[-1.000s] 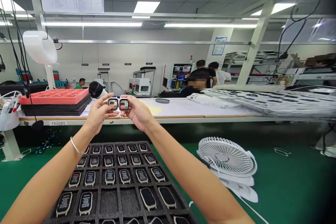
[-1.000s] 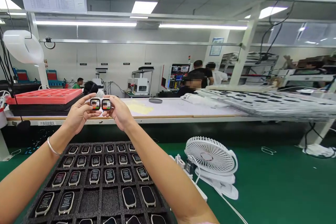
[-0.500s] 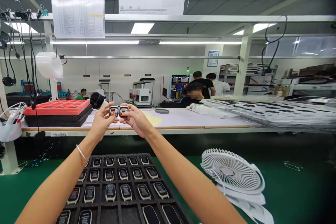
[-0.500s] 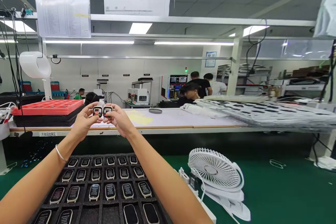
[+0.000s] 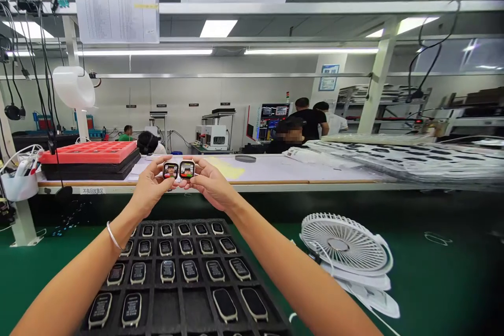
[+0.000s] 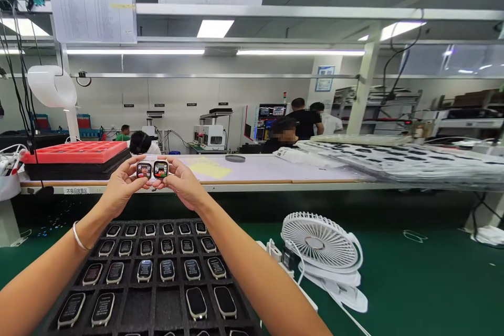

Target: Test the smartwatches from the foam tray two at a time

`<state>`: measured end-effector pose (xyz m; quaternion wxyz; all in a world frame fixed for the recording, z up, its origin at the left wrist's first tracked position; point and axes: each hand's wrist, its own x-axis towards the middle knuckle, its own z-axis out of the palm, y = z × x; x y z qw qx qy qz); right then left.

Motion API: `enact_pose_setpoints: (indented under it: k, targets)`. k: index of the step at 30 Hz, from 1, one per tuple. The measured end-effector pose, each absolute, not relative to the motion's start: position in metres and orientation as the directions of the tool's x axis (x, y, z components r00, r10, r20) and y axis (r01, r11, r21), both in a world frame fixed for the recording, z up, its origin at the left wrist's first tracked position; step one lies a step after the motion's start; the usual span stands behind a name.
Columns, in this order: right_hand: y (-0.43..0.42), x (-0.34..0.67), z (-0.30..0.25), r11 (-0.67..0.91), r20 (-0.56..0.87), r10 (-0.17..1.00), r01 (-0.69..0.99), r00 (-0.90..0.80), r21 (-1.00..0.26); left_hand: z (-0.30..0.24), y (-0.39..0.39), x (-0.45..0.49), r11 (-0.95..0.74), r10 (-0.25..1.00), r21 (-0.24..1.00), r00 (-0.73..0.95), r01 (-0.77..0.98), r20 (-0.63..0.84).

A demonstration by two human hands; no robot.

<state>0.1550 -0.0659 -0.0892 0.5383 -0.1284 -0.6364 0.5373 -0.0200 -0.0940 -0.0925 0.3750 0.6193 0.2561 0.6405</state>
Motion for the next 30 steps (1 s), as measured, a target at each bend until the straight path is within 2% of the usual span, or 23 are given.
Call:
enact_pose_setpoints:
  k: [11, 21, 30]
  targets:
    - [-0.099, 0.156, -0.191, 0.074, 0.267, 0.793, -0.348, -0.548, -0.934, -0.183, -0.141, -0.031, -0.269, 0.962, 0.956, 0.02, -0.117, 0.273]
    - [-0.1, 0.159, -0.218, -0.031, 0.185, 0.805, -0.352, -0.563, -0.935, -0.205, -0.144, -0.031, -0.196, 0.976, 0.97, 0.068, -0.145, 0.207]
    - [-0.093, 0.162, -0.234, -0.054, 0.115, 0.829, -0.282, -0.548, -0.958, -0.217, -0.14, -0.032, -0.118, 0.988, 0.988, 0.084, -0.1, 0.127]
